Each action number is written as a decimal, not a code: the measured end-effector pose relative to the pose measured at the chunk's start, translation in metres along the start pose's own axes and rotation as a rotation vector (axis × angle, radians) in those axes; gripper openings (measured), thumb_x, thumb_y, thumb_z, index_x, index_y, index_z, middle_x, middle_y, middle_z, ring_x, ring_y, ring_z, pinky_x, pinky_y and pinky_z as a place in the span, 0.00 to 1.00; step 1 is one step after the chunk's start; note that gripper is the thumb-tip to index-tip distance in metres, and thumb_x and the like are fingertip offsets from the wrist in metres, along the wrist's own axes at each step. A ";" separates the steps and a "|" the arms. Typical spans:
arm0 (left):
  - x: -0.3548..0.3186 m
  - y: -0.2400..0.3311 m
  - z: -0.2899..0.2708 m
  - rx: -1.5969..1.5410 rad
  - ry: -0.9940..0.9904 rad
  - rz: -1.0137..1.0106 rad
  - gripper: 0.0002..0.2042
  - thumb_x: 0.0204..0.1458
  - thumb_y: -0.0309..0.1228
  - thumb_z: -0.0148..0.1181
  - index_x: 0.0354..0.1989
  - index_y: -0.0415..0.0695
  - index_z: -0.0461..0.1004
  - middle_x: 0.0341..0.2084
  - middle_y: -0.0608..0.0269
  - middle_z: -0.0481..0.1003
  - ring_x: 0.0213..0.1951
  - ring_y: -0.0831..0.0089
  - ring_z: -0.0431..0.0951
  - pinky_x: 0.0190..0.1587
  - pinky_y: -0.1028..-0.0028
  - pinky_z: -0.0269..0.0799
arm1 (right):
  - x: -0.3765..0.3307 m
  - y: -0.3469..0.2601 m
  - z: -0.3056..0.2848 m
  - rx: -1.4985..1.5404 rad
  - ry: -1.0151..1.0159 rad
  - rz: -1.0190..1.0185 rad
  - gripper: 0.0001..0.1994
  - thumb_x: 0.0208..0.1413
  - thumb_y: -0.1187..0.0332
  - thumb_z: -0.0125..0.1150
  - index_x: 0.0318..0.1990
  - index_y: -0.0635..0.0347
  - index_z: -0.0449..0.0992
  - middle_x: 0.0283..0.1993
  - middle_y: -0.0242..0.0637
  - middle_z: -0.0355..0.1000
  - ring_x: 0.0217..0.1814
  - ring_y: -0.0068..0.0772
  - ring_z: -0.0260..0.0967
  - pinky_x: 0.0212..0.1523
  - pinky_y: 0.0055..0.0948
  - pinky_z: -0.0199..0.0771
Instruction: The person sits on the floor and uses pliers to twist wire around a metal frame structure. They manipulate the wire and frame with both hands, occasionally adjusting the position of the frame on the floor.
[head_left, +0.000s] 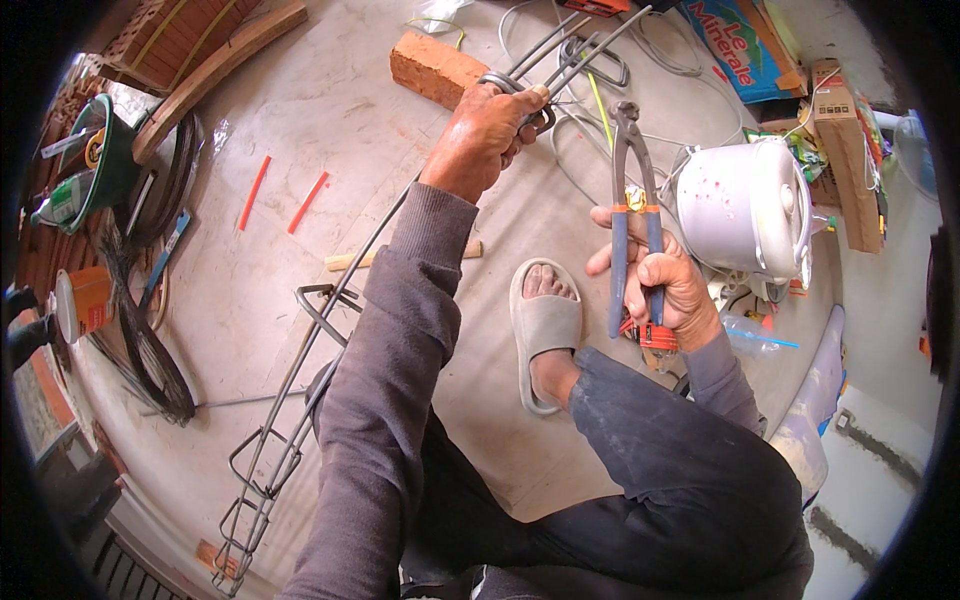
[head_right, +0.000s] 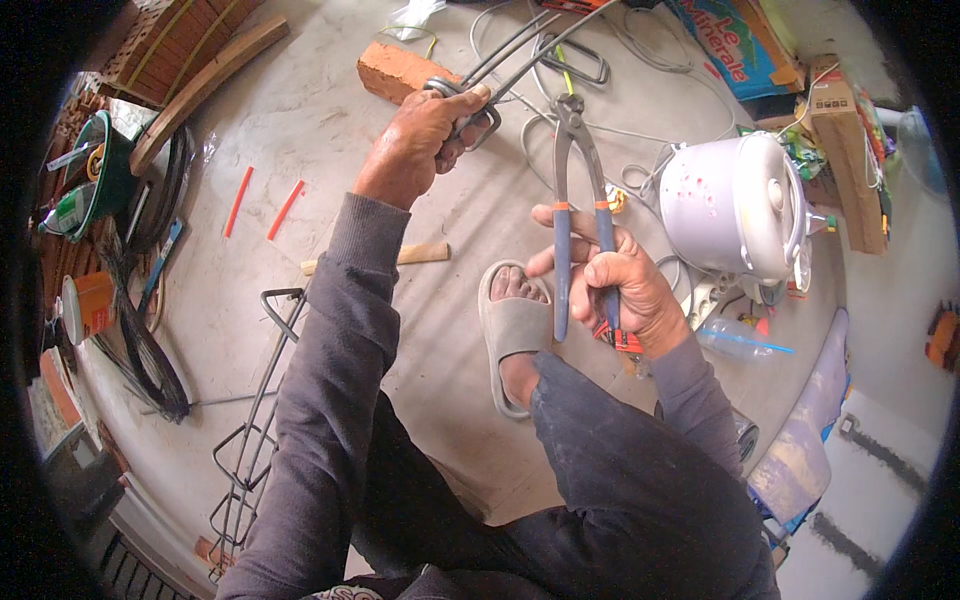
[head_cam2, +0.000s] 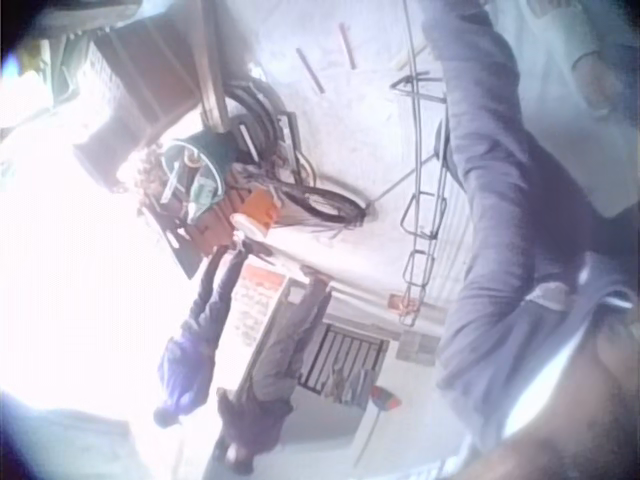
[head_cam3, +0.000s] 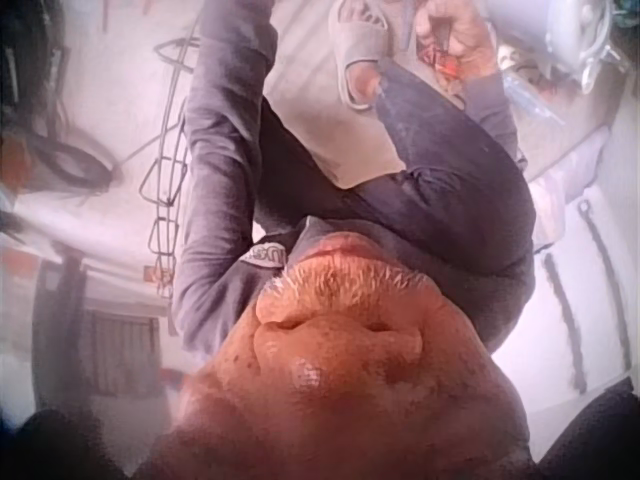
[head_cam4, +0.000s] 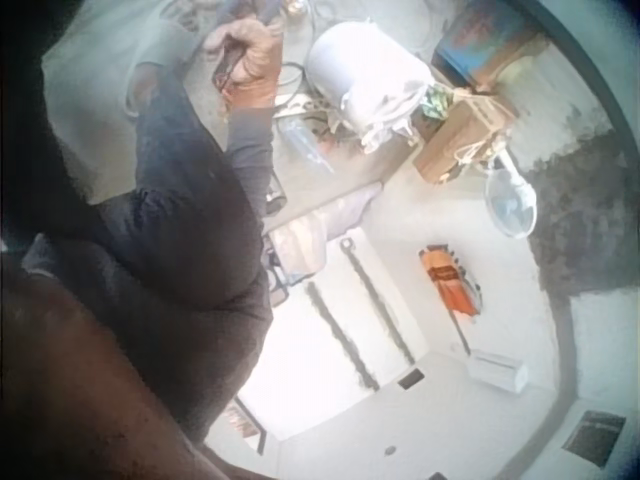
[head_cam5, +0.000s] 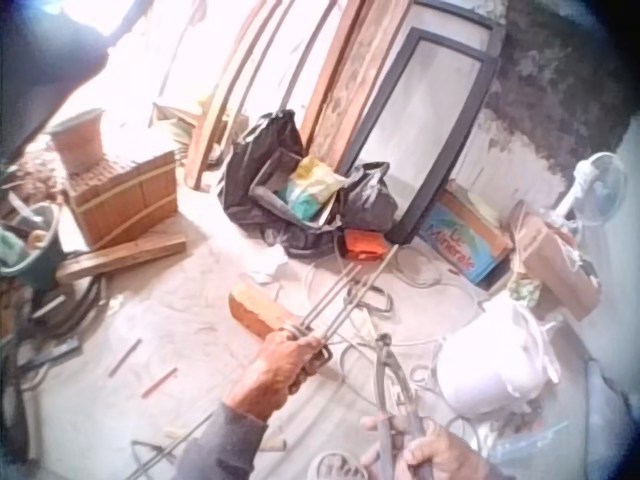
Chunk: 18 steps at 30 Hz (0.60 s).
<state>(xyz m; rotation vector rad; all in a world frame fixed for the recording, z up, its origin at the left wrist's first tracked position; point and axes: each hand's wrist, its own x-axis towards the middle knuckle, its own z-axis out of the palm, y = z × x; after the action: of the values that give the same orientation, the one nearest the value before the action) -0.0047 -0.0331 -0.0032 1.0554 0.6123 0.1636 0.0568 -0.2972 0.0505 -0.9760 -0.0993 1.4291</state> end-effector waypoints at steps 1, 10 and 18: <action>0.000 0.001 -0.001 0.000 -0.008 -0.014 0.12 0.57 0.38 0.64 0.31 0.43 0.72 0.20 0.65 0.74 0.16 0.84 0.61 0.15 0.80 0.53 | 0.002 -0.002 0.005 -0.043 0.058 -0.040 0.40 0.44 0.77 0.59 0.70 0.71 0.57 0.49 0.65 0.75 0.22 0.33 0.78 0.22 0.26 0.82; -0.003 0.001 0.000 -0.023 -0.001 -0.013 0.12 0.57 0.38 0.63 0.32 0.43 0.72 0.21 0.66 0.74 0.16 0.85 0.61 0.16 0.81 0.53 | -0.008 -0.054 0.005 -1.185 0.305 -0.219 0.43 0.38 0.85 0.46 0.71 0.62 0.57 0.64 0.52 0.66 0.56 0.47 0.75 0.55 0.40 0.78; 0.001 -0.002 0.000 -0.011 -0.009 0.023 0.11 0.58 0.39 0.62 0.34 0.45 0.73 0.23 0.68 0.77 0.15 0.88 0.63 0.14 0.82 0.49 | -0.007 -0.100 0.024 -2.444 0.586 -0.342 0.47 0.45 0.91 0.48 0.74 0.40 0.54 0.69 0.49 0.56 0.61 0.55 0.68 0.54 0.44 0.75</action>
<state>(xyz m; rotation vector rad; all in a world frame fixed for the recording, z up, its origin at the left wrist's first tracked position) -0.0044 -0.0337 -0.0055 1.0525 0.5909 0.1824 0.1189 -0.2752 0.1304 -2.8986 -1.7048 -0.1042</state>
